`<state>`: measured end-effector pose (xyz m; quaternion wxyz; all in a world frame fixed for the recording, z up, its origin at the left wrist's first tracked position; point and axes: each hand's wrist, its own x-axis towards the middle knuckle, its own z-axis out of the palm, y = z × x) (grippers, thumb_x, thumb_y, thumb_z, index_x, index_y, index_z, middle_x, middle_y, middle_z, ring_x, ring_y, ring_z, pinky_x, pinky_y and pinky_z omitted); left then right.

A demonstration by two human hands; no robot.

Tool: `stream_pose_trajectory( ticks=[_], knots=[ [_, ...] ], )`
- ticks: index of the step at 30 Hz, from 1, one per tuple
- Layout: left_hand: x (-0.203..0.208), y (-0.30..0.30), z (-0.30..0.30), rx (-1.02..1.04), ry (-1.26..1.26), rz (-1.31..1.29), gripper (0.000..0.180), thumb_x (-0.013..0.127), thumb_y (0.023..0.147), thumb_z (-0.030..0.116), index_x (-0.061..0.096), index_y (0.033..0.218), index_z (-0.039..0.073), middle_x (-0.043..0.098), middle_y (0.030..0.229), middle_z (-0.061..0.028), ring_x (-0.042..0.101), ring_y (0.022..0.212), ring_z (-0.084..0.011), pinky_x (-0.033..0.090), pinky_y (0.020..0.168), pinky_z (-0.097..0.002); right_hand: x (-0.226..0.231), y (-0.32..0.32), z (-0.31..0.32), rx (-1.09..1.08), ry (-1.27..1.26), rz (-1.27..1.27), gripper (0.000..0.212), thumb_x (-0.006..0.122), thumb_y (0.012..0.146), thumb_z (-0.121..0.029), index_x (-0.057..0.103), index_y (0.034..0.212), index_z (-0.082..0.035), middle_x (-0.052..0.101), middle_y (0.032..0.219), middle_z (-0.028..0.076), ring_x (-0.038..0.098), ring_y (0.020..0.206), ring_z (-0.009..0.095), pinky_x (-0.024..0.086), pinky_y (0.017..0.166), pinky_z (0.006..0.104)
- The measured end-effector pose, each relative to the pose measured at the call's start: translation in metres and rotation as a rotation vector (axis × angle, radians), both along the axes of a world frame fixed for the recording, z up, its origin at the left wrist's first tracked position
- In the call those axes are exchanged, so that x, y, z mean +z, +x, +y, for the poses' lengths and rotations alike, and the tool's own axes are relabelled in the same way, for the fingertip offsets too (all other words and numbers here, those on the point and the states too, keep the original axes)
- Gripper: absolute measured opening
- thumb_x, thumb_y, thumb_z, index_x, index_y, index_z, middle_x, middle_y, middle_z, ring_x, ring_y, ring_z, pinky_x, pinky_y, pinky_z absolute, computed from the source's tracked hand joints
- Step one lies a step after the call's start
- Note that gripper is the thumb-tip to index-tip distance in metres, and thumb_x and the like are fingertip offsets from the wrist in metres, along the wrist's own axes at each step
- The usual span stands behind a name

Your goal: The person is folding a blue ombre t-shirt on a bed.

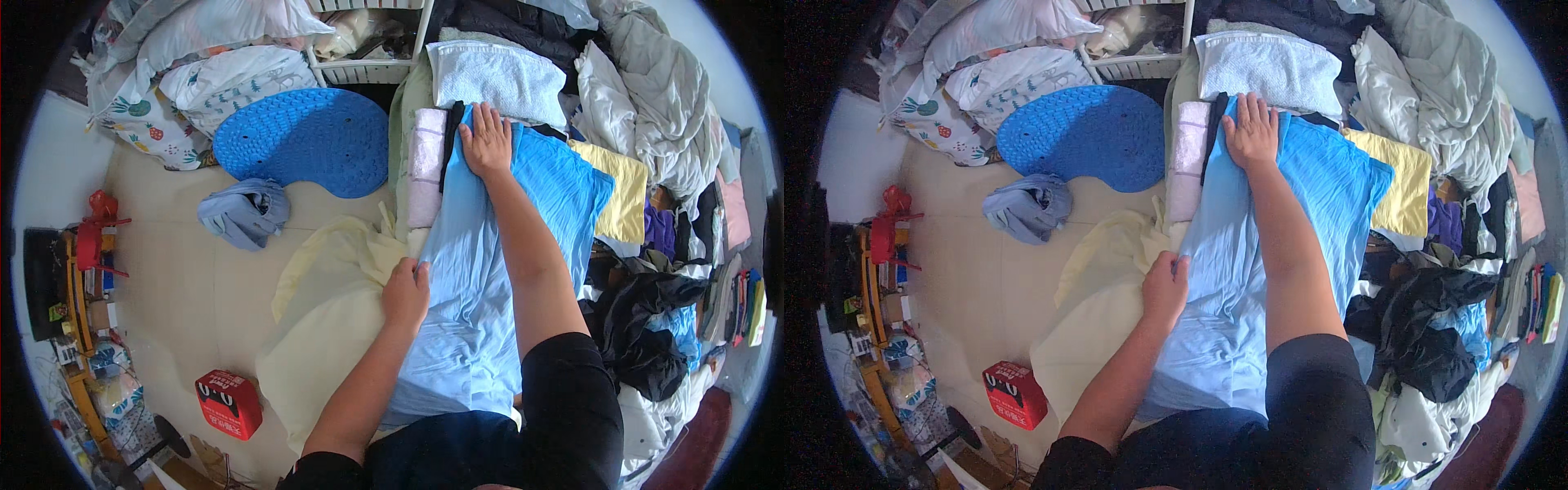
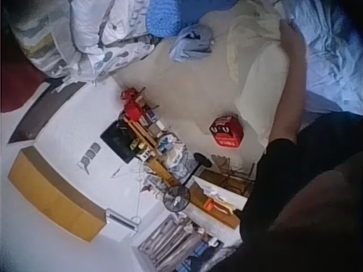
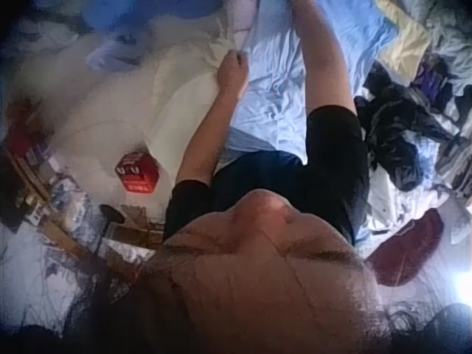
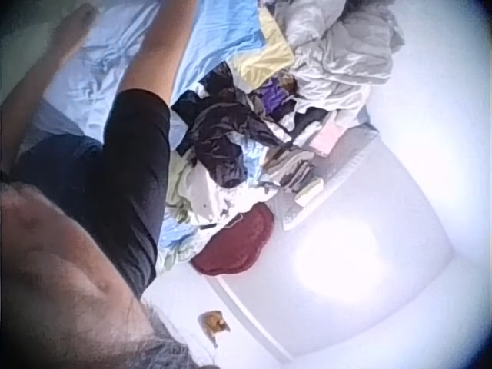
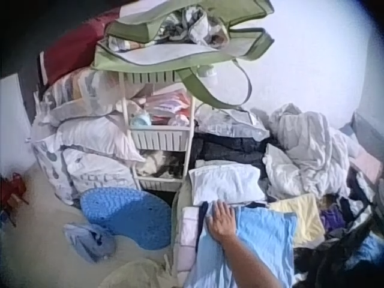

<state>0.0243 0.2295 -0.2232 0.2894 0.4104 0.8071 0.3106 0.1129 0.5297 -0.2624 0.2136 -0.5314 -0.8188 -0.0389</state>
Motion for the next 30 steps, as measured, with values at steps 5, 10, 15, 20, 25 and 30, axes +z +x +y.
stream_pose_trajectory(
  ticks=[5, 10, 15, 20, 25, 30],
  knots=[
    [0.007, -0.003, -0.007, 0.014, -0.012, 0.028, 0.027, 0.048, 0.096, 0.029, 0.051, 0.086, 0.005, 0.061, 0.075, -0.0198, 0.059, 0.072, -0.0428, 0.045, 0.065, -0.0512, -0.002, 0.0, 0.002, -0.004, -0.002, 0.003, 0.059, 0.037, 0.096, -0.045, 0.037, 0.143, -0.01, 0.036, 0.148, 0.015, 0.032, 0.137, 0.033, 0.019, 0.114, 0.0472],
    [0.008, -0.005, -0.011, 0.063, -0.101, -0.052, 0.028, 0.044, 0.098, 0.03, 0.049, 0.086, 0.005, 0.061, 0.075, -0.0206, 0.059, 0.074, -0.043, 0.043, 0.066, -0.0533, -0.003, -0.001, 0.001, -0.041, -0.017, 0.006, 0.057, 0.037, 0.096, -0.043, 0.036, 0.143, -0.011, 0.037, 0.146, 0.015, 0.033, 0.136, 0.033, 0.02, 0.113, 0.0469],
    [0.002, -0.001, -0.015, 0.001, -0.177, 0.074, 0.025, 0.049, 0.095, 0.031, 0.05, 0.099, 0.007, 0.063, 0.092, -0.018, 0.06, 0.08, -0.0414, 0.044, 0.07, -0.0521, 0.001, -0.005, 0.0, -0.062, 0.008, 0.001, 0.056, 0.038, 0.097, -0.042, 0.038, 0.142, -0.01, 0.04, 0.144, 0.016, 0.035, 0.134, 0.034, 0.022, 0.113, 0.047],
    [0.023, 0.015, -0.006, -0.128, 0.065, 0.466, 0.053, 0.06, 0.087, 0.035, 0.047, 0.128, 0.006, 0.05, 0.13, -0.0154, 0.049, 0.119, -0.0364, 0.037, 0.096, -0.0542, 0.006, 0.007, 0.001, 0.024, 0.128, 0.167, 0.054, 0.046, 0.093, -0.041, 0.044, 0.137, -0.011, 0.042, 0.142, 0.018, 0.037, 0.132, 0.037, 0.024, 0.111, 0.0494],
    [0.019, 0.05, -0.001, -0.684, 0.062, 0.442, 0.077, 0.057, 0.087, 0.041, 0.026, 0.146, 0.003, 0.019, 0.154, -0.0177, 0.015, 0.143, -0.0355, 0.01, 0.114, -0.0555, 0.036, -0.002, -0.036, 0.098, 0.085, 0.097, 0.053, 0.046, 0.093, -0.043, 0.045, 0.138, -0.016, 0.04, 0.143, 0.02, 0.036, 0.132, 0.04, 0.022, 0.111, 0.0548],
    [-0.006, 0.06, -0.012, -0.876, -0.051, 0.478, 0.074, 0.042, 0.092, 0.053, 0.021, 0.15, 0.01, 0.011, 0.157, -0.0145, 0.005, 0.145, -0.0354, 0.001, 0.113, -0.0586, 0.008, 0.023, -0.036, 0.096, -0.071, -0.144, 0.066, 0.04, 0.091, -0.057, 0.03, 0.148, -0.025, 0.025, 0.152, 0.02, 0.024, 0.14, 0.039, 0.013, 0.113, 0.0543]
  ],
)
